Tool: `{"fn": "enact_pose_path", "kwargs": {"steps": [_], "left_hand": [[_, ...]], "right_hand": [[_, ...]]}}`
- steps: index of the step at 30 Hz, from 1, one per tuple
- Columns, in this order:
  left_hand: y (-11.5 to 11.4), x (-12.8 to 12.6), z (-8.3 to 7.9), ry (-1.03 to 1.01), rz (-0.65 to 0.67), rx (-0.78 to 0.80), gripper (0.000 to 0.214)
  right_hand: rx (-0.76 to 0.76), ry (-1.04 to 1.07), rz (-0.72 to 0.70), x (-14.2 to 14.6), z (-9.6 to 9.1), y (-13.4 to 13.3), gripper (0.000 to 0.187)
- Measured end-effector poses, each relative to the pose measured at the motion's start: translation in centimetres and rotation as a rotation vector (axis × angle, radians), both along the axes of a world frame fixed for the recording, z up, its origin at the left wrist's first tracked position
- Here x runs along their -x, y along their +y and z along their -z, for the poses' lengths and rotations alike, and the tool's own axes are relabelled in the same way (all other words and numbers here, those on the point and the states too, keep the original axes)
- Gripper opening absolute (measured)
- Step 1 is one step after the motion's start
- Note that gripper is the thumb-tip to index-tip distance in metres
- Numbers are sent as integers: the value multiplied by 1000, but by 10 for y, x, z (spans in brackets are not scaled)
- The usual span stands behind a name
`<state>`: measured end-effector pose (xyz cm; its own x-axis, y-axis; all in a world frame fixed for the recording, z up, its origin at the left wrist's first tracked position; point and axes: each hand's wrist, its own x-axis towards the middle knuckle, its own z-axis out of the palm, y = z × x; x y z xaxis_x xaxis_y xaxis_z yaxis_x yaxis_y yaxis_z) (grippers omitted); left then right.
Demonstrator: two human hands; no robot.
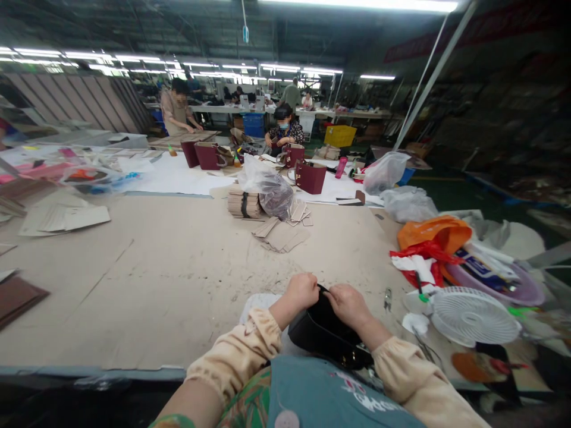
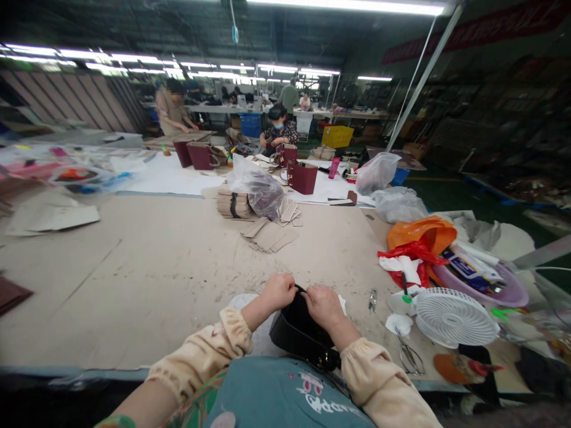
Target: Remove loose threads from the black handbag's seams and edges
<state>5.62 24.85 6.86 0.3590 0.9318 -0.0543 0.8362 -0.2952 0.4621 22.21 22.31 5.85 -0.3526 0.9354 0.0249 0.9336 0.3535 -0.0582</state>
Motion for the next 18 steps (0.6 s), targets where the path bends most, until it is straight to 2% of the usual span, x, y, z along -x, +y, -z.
{"fn": "enact_pose_path", "kwargs": {"steps": [5,8,11,15,18], "left_hand": [[-18,3,-8,-44,5,-31,21],[-38,2,-12,-163,-48,-69,40],[-51,-2,-11,-224,-43,-34,57],[-41,-11,-4,-209,-68,-16,58],[-24,-17,-13,-175,-104,1,56]], "right_hand": [[-34,-5,42,-2,5,-4,35],[-51,-3,89,-6,5,-5,35],[-78,-3,138,-11,-1,-5,36],[-106,3,185,-19,-11,-6,34],[-94,19,227,-29,-11,-7,33]]}}
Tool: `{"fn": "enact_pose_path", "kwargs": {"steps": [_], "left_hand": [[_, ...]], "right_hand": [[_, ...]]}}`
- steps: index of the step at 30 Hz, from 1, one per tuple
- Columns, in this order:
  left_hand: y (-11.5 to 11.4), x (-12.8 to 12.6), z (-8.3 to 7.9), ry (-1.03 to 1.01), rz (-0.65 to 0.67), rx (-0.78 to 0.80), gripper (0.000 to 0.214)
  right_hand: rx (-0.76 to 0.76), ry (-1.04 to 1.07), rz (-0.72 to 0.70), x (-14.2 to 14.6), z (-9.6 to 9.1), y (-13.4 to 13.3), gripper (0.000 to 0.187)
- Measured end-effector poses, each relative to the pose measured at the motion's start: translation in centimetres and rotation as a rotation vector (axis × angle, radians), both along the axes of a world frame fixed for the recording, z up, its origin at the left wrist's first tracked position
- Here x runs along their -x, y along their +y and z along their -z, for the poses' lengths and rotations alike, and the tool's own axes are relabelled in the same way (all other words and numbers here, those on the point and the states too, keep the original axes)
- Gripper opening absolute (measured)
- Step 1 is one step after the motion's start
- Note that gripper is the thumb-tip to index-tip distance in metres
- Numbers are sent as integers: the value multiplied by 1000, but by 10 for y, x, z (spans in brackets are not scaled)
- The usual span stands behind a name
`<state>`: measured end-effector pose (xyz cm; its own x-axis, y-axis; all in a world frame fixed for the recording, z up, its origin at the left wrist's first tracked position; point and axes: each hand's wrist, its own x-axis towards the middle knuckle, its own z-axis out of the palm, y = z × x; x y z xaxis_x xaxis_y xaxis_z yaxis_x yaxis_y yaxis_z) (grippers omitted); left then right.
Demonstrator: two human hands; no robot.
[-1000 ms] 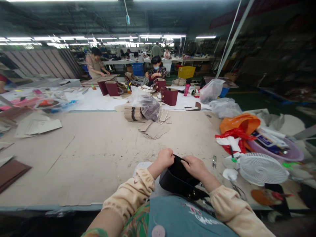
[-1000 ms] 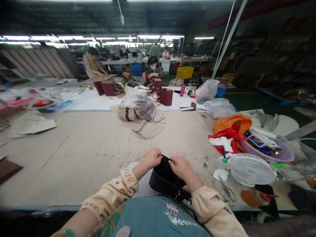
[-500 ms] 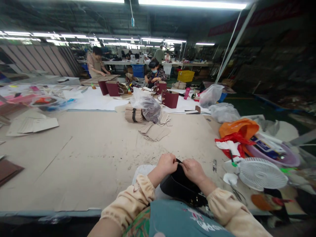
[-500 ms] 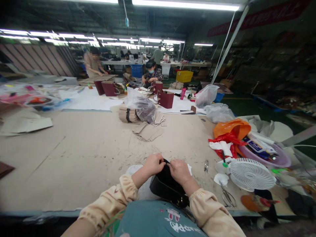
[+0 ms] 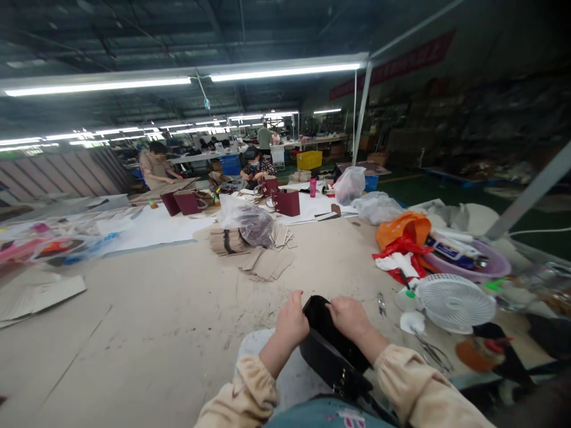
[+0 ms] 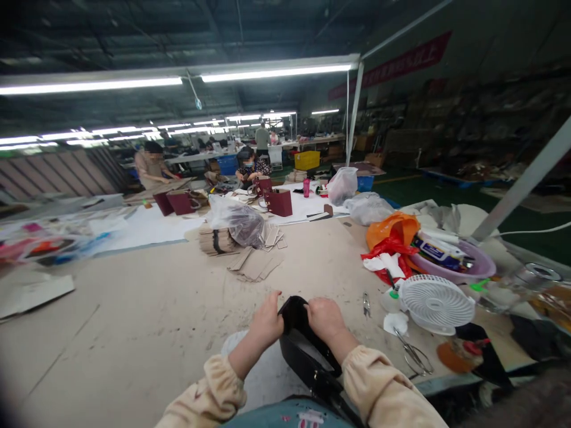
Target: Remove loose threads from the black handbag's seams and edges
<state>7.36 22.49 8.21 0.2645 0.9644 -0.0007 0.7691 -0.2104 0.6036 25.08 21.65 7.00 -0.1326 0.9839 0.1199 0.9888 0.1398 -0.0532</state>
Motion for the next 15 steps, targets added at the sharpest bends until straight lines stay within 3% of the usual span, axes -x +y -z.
{"fn": "enact_pose_path", "kwargs": {"steps": [2,5,8,11,15], "left_hand": [[3,-2,-21,-98,16,44,44],[-8,4,-77,-508,118,121,18],[-31,19,-142,-845,259,27,15],[-56,31,-197,-1165,247,-142,15],[-89,35,-249,-1147,268,-343,25]], "right_hand": [[23,21,30,-8,3,0,35],[55,52,55,-19,7,-1,37],[68,65,29,-22,8,-2,38],[73,47,-34,-19,8,-4,38],[67,5,-106,-18,11,-6,40]]}}
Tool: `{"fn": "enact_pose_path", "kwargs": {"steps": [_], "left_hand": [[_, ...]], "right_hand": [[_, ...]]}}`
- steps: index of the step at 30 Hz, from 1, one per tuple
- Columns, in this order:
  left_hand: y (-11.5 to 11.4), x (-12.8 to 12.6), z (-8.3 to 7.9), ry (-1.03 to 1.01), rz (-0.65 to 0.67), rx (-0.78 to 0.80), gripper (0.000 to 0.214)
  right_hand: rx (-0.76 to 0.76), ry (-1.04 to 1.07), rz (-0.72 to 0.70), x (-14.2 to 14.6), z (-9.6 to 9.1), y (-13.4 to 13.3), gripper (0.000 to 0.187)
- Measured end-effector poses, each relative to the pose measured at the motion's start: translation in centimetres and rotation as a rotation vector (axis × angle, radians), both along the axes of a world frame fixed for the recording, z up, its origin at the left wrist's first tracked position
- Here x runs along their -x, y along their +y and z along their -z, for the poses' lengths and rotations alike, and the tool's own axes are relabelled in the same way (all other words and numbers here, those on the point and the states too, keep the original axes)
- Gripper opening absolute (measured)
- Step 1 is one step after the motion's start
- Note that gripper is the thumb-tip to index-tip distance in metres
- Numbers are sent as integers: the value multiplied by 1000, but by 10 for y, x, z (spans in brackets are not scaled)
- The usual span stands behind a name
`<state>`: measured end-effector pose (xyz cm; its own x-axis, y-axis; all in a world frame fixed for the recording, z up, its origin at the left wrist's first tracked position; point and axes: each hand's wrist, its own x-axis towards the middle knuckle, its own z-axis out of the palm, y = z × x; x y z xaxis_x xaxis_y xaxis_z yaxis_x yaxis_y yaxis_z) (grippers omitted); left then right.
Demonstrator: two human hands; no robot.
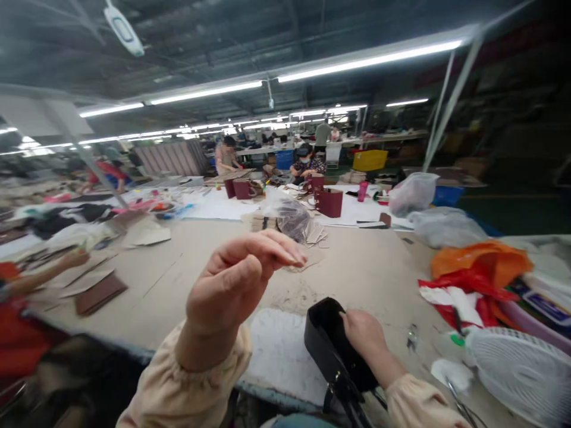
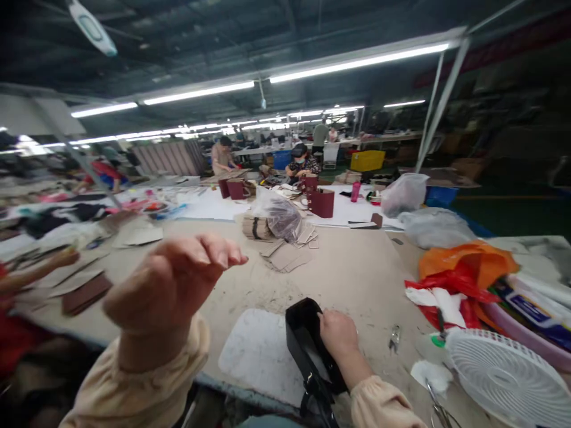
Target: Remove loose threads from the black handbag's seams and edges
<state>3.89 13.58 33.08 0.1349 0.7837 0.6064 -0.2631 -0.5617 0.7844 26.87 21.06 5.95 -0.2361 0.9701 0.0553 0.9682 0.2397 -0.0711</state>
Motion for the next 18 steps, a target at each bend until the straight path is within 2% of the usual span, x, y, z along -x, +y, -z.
{"fn": "enact_pose_path", "kwargs": {"steps": [2,5,9,11,14,16,18], "left_hand": [[-18,-3,-17,69,-61,-80,28],[-47,-13,-31,160,-167,-116,34],[-79,-31,-37,220,-216,-109,38],[-86,-38,-35,227,-233,-111,34],[-75,-41,-17,256,-317,-86,24],[-52,-39,11,346,-395,-39,19],[-24,-38,51,508,-488,52,14]], "right_hand": [[-8,-10,-29,0,1,-1,41],[-16,-10,-65,-1,-1,-3,40],[-15,-9,-89,-2,-5,-6,37],[-8,-14,-92,-2,-6,-6,38],[3,-18,-87,-1,-6,-6,40],[7,-14,-85,0,-5,-6,40],[12,-4,-85,0,-6,-6,40]]}}
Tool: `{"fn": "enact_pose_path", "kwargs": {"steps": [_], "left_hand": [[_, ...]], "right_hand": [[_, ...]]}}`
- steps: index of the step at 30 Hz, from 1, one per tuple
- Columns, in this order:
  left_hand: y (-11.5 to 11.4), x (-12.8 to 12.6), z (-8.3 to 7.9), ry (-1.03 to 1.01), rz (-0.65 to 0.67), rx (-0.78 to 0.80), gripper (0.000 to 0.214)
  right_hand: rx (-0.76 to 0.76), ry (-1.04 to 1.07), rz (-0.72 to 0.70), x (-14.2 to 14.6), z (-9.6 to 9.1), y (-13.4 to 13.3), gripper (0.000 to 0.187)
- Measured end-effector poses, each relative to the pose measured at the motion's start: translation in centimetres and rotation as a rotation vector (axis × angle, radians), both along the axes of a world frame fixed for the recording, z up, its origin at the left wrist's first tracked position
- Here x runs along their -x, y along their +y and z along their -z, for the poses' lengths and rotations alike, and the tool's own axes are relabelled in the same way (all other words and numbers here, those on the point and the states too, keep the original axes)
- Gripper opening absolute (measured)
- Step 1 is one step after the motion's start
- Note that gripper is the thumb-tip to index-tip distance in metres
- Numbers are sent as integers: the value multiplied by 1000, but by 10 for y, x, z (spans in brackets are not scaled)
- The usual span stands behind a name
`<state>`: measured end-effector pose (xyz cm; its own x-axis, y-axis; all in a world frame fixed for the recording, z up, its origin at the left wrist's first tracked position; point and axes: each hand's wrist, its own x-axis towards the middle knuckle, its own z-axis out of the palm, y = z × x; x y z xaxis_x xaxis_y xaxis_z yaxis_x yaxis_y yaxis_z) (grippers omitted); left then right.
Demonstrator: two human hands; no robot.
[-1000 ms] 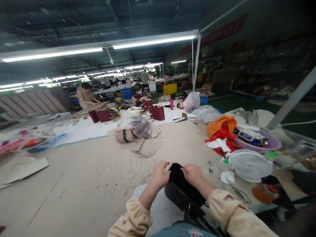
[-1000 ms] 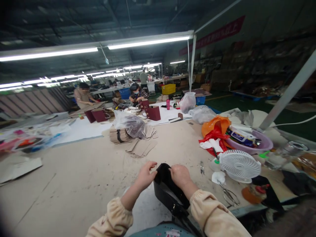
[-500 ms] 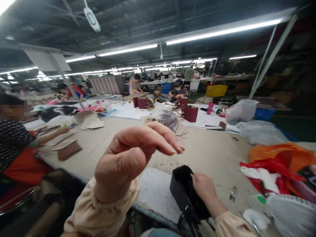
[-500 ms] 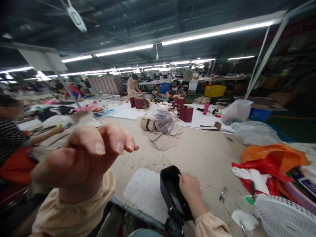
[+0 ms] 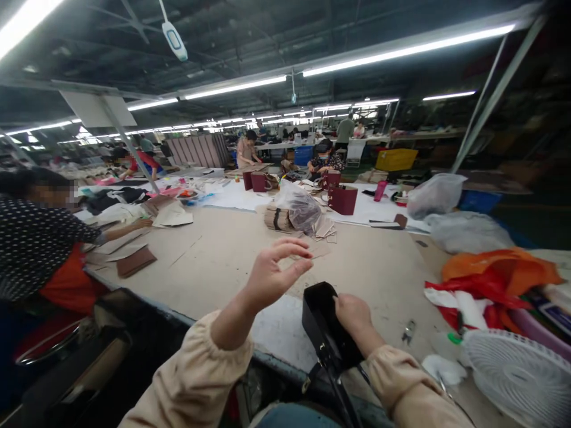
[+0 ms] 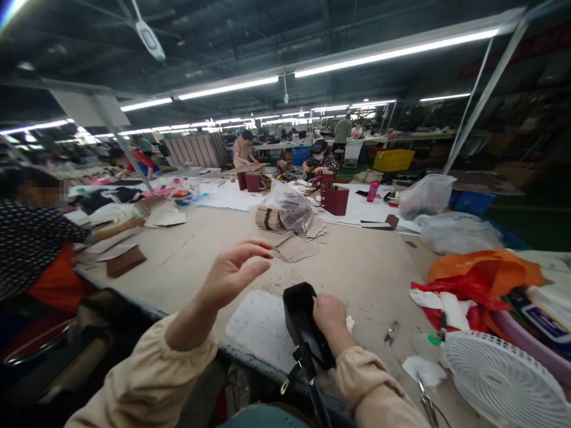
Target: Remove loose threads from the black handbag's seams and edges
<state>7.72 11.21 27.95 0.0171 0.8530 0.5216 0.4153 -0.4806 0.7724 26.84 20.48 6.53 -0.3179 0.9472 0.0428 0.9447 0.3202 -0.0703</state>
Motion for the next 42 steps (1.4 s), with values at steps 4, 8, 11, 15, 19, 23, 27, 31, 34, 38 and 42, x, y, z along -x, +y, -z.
{"fn": "enact_pose_path", "kwargs": {"steps": [4,8,11,15,19,23,27,31,34,38,42], "left_hand": [[55,-2,90,267,-92,178,8],[94,-13,154,628,39,320,23],[116,-23,177,759,148,345,29],[139,-28,188,807,292,335,21],[150,-18,192,828,384,308,20],[155,-10,198,805,431,276,14],[157,-10,208,760,428,266,15],[158,-13,214,730,399,284,16],[160,-14,216,726,379,290,20],[163,-18,216,737,353,287,18],[163,-22,215,746,322,291,17]], "right_hand": [[11,20,3,0,-2,3,39],[15,32,1,-4,-2,7,37],[21,38,14,-8,-1,9,34],[19,44,59,-10,1,10,32],[9,58,92,-8,3,10,31],[2,65,104,-6,4,11,30],[8,56,108,-6,5,12,33],[16,35,110,-7,6,13,35],[13,23,110,-6,6,13,35],[2,19,113,-6,6,13,34],[-2,25,122,-7,6,15,34]]}}
